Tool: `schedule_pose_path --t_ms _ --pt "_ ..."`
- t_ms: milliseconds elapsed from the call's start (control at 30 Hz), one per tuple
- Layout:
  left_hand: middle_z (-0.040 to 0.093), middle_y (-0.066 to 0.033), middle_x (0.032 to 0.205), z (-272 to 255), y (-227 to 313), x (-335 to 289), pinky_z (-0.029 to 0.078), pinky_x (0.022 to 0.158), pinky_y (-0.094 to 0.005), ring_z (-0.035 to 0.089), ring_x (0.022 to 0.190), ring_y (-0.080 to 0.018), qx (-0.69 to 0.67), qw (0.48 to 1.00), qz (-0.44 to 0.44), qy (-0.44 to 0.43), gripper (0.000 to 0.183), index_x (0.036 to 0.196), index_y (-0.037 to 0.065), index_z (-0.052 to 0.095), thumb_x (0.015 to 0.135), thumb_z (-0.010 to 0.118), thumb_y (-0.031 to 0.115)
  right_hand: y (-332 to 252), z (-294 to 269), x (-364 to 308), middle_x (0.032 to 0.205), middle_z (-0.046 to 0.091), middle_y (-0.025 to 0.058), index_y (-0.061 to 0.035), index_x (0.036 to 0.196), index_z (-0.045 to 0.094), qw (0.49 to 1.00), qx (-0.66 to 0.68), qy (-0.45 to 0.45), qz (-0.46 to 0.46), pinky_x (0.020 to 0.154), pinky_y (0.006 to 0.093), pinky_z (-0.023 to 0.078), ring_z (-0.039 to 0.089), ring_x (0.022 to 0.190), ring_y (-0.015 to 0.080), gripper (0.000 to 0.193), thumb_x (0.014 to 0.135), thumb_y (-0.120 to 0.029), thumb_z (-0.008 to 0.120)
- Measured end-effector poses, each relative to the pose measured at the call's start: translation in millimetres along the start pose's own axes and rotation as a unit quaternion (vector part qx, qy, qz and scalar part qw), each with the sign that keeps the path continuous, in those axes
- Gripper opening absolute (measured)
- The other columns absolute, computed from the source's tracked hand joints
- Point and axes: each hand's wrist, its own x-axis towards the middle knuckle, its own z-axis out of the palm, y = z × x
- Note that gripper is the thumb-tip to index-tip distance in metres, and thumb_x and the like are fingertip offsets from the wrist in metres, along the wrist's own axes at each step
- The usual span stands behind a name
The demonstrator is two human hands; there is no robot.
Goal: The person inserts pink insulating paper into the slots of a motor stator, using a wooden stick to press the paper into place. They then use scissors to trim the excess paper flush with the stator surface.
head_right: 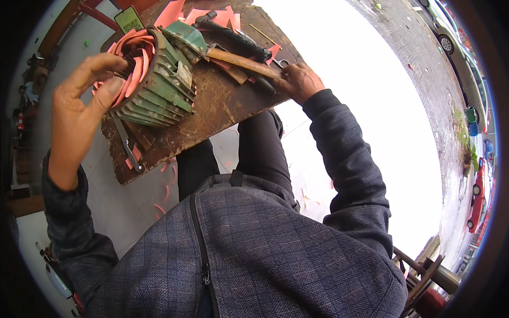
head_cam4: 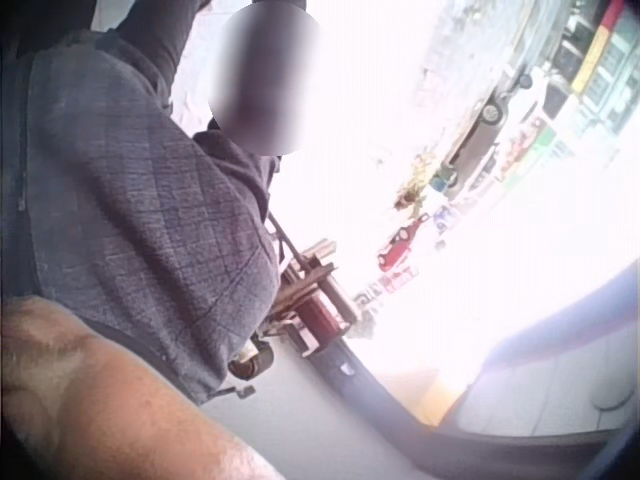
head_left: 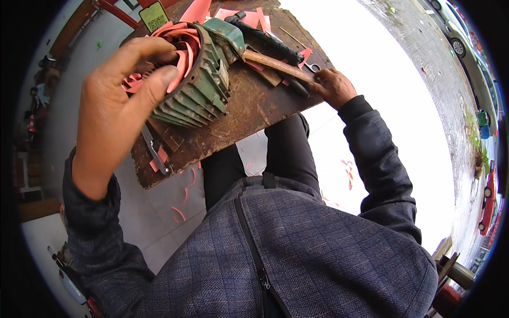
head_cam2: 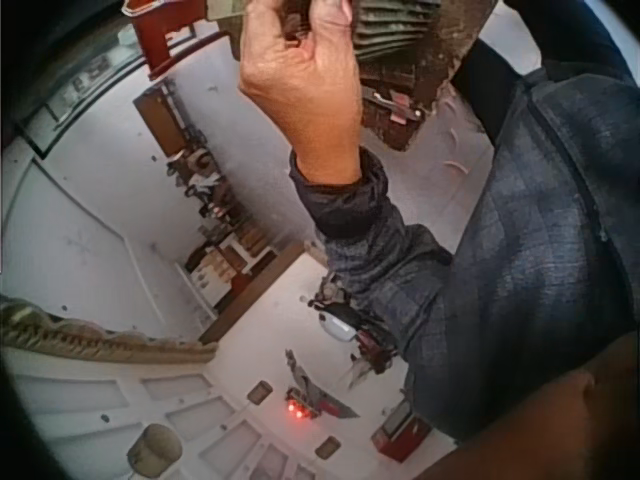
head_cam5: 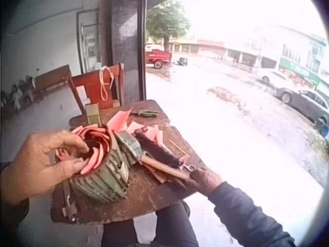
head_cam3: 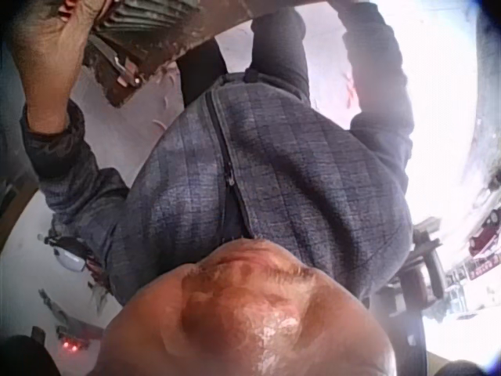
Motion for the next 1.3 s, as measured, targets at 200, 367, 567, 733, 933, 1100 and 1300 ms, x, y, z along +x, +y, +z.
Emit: schedule_pose_path --t_ms 200,367,567,733,933,1100,1300 --pt "0.077 -0.0130 0.113 10 -32 8 0.053 0.095 -0.0315 0.073 0.106 -0.0204 0.102 0.995 0.014 0.011 0.023 0.120 -0.001 0.072 0.098 0.071 0.004 -9 5 24 0.104 0.074 0.0219 -0.0014 0.108 0.078 0.998 0.052 0.032 0.008 0.091 0.0497 0.058 0.074 0.102 0.0410 0.034 0.096 -0.032 0.070" --pt "0.077 -0.0153 0.112 7 -34 2 0.058 0.091 -0.0346 0.075 0.102 -0.0217 0.049 0.998 -0.025 -0.029 0.028 0.125 -0.001 0.071 0.098 0.072 0.006 -8 11 55 0.116 0.074 0.0233 -0.0063 0.131 0.068 0.995 -0.075 -0.007 0.064 0.096 0.0485 0.059 0.074 0.112 0.0395 0.049 0.092 -0.035 0.076" --pt "0.076 -0.0143 0.105 4 -30 -2 0.059 0.086 -0.0347 0.073 0.093 -0.0207 0.073 0.994 -0.029 -0.071 0.020 0.118 -0.003 0.070 0.100 0.068 0.004 2 2 49 0.106 0.078 0.0209 -0.0048 0.116 0.067 0.989 -0.107 -0.090 0.055 0.092 0.0470 0.061 0.076 0.105 0.0406 0.033 0.091 -0.025 0.074" --pt "0.076 -0.0135 0.106 7 -23 -1 0.059 0.091 -0.0343 0.073 0.097 -0.0183 0.036 0.994 -0.083 -0.065 0.022 0.122 -0.004 0.070 0.103 0.067 0.007 15 -8 -1 0.090 0.076 0.0208 -0.0055 0.101 0.062 0.977 -0.193 -0.091 -0.005 0.077 0.0488 0.062 0.078 0.086 0.0405 0.013 0.095 -0.016 0.067" --pt "0.077 -0.0134 0.102 16 -23 -9 0.058 0.092 -0.0338 0.074 0.096 -0.0170 -0.016 0.991 -0.124 -0.039 0.032 0.127 -0.001 0.069 0.102 0.075 0.018 16 -7 -21 0.081 0.074 0.0183 -0.0066 0.099 0.057 0.973 -0.214 -0.035 -0.081 0.070 0.0474 0.061 0.076 0.078 0.0394 0.005 0.096 -0.007 0.061" --pt "0.076 -0.0151 0.109 19 -34 -15 0.058 0.091 -0.0375 0.076 0.100 -0.0260 0.032 0.999 -0.029 -0.017 0.042 0.128 0.002 0.069 0.096 0.081 0.025 9 -7 -14 0.084 0.077 0.0154 -0.0061 0.117 0.065 0.962 -0.249 -0.110 0.005 0.071 0.0411 0.064 0.079 0.077 0.0340 0.023 0.096 -0.010 0.074" --pt "0.076 -0.0154 0.113 24 -54 -17 0.058 0.093 -0.0390 0.075 0.101 -0.0305 0.030 0.999 0.014 -0.002 0.048 0.132 0.003 0.068 0.093 0.084 0.026 -8 -50 5 0.080 0.076 0.0191 -0.0048 0.099 0.073 0.929 -0.341 -0.137 -0.032 0.075 0.0455 0.063 0.078 0.082 0.0379 0.011 0.092 -0.005 0.065"
